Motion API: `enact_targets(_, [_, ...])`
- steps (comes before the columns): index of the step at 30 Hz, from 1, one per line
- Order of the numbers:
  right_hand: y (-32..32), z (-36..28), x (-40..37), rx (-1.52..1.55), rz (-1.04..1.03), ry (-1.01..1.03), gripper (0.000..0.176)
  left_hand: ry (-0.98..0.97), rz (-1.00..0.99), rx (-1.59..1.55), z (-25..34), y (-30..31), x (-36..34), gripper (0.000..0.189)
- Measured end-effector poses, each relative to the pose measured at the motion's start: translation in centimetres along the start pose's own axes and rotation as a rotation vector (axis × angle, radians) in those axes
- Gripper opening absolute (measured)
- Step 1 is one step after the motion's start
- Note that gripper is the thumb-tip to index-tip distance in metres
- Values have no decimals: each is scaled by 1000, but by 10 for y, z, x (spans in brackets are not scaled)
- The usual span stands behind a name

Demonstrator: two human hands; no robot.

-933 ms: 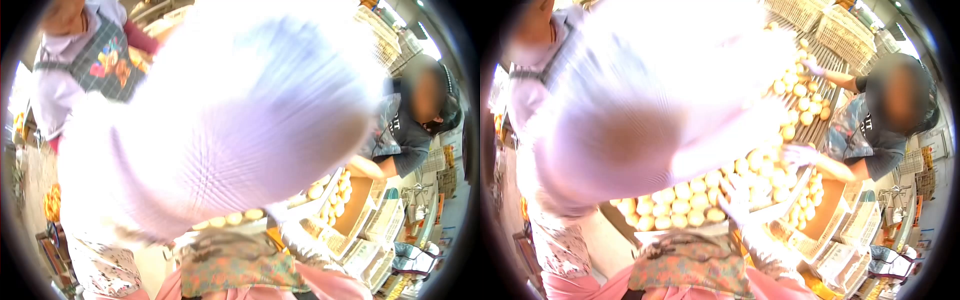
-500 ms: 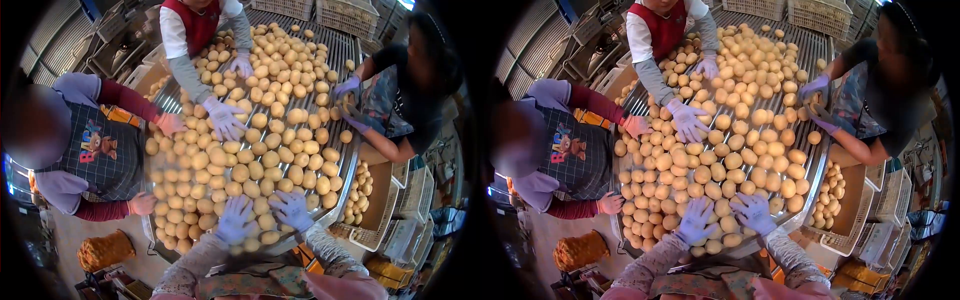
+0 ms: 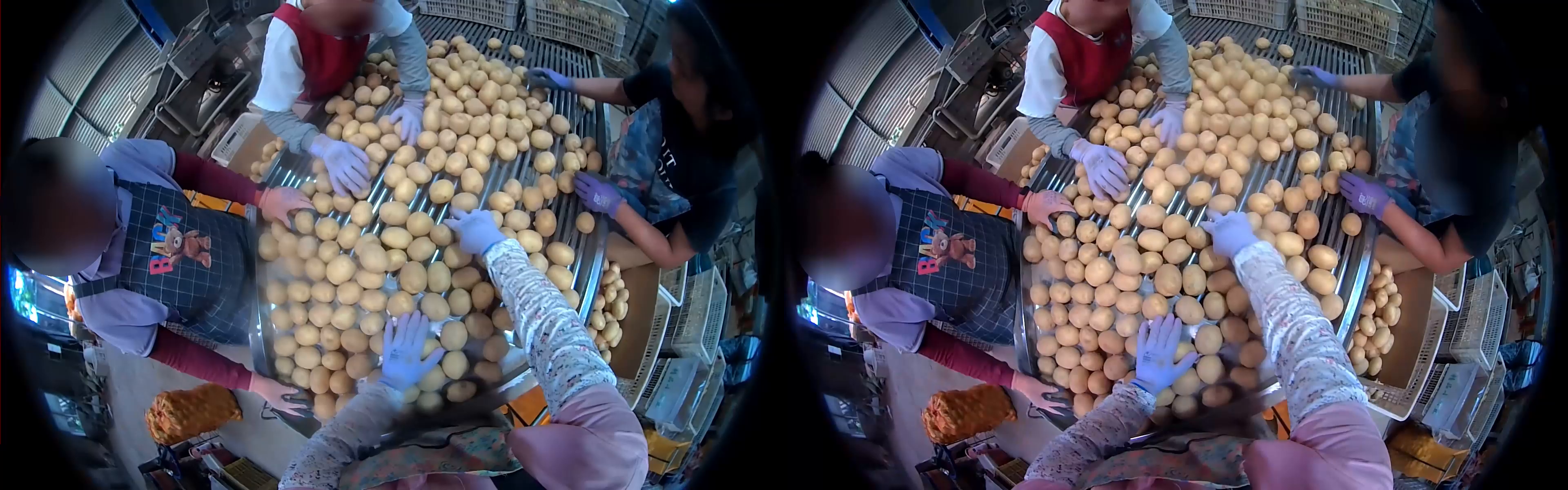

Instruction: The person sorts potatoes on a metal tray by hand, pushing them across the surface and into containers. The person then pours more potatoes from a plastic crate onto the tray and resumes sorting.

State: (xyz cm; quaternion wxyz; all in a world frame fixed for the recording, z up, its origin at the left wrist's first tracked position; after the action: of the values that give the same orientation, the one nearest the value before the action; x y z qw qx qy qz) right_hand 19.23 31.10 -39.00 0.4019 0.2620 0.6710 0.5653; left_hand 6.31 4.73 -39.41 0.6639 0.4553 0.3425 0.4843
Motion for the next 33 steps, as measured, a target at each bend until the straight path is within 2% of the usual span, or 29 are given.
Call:
enact_targets(1, [-14,-4,9,-80,-199,0,58,2,13,-27,1,1,-2,81])
enact_targets(3, [-8,-8,10,-77,-233,15,52,5,-3,-8,2,3,-2,79])
enact_targets(5, [-18,2,11,-78,-371,-70,42,3,28,-36,1,4,-5,79])
enact_targets(7, [-19,7,2,-80,-327,-13,42,5,26,-23,1,4,-4,79])
enact_targets(9, [21,7,-30,101,-192,-14,47,-14,11,6,5,8,-4,80])
enact_targets(10, [19,13,-35,271,-167,-43,54,-17,7,2,3,6,-7,80])
enact_targets(11, [14,13,-44,269,-168,-50,54,-24,26,-8,1,5,-7,81])
enact_targets(13, [20,26,-83,988,229,-84,55,-43,37,-32,2,1,-9,82])
enact_targets(14, [20,14,-98,1408,140,-90,58,-31,39,-23,0,1,-9,82])
enact_targets(15, [10,9,-110,1411,143,-116,58,-21,37,-11,-1,2,-10,83])
enact_targets(17, [11,1,-138,1572,424,86,60,-54,30,2,1,1,-10,85])
enact_targets(18, [8,-9,-152,1801,354,70,56,-50,22,1,1,1,-8,86])
enact_targets(19, [16,-12,-174,1802,365,54,56,-45,13,-1,2,0,-8,86])
enact_targets(21, [7,-25,-209,1927,177,-125,52,-39,-21,-16,1,-1,-16,85])
enact_targets(23, [-30,-21,-260,1937,74,-198,46,-114,-79,-51,-2,-11,-33,81])
enact_targets(24, [-41,-22,-296,1962,55,-256,45,-105,-52,30,6,9,-45,80])
enact_targets(25, [-50,-21,-338,1982,-24,-315,40,-100,-54,36,-1,10,-61,80])
enact_targets(26, [-59,-18,-382,1837,-170,-388,38,-138,-121,73,-10,6,-83,78])
enact_targets(27, [-73,-16,-424,1760,-240,-347,38,-178,-186,107,-20,2,-102,75])
enact_targets(28, [-121,-8,-481,1782,-363,-430,37,-149,-224,150,-38,0,-115,75])
enact_targets(29, [-142,-15,-516,1798,-490,-521,38,-151,-226,144,-50,-3,-120,75])
enact_targets(30, [-156,-22,-543,1794,-497,-531,38,-49,-162,176,-66,-3,-126,75])
enact_targets(32, [-122,-8,-560,1410,-10,-799,31,131,-43,144,-66,8,-121,74])
enact_targets(33, [-114,-11,-540,1498,185,-728,30,95,70,84,-49,9,-111,73])
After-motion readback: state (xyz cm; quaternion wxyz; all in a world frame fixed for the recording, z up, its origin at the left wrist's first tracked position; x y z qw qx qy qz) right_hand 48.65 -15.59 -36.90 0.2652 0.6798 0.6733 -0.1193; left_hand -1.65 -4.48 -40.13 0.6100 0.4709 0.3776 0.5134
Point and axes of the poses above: each hand's wrist, its own x-axis towards the middle knuckle, its own y-axis out of the back of the hand, z = x × y, the point moved 8 cm from there along x, towards the middle knuckle, and after that the axes turned 9 degrees about -z, right-handed, at the moved point
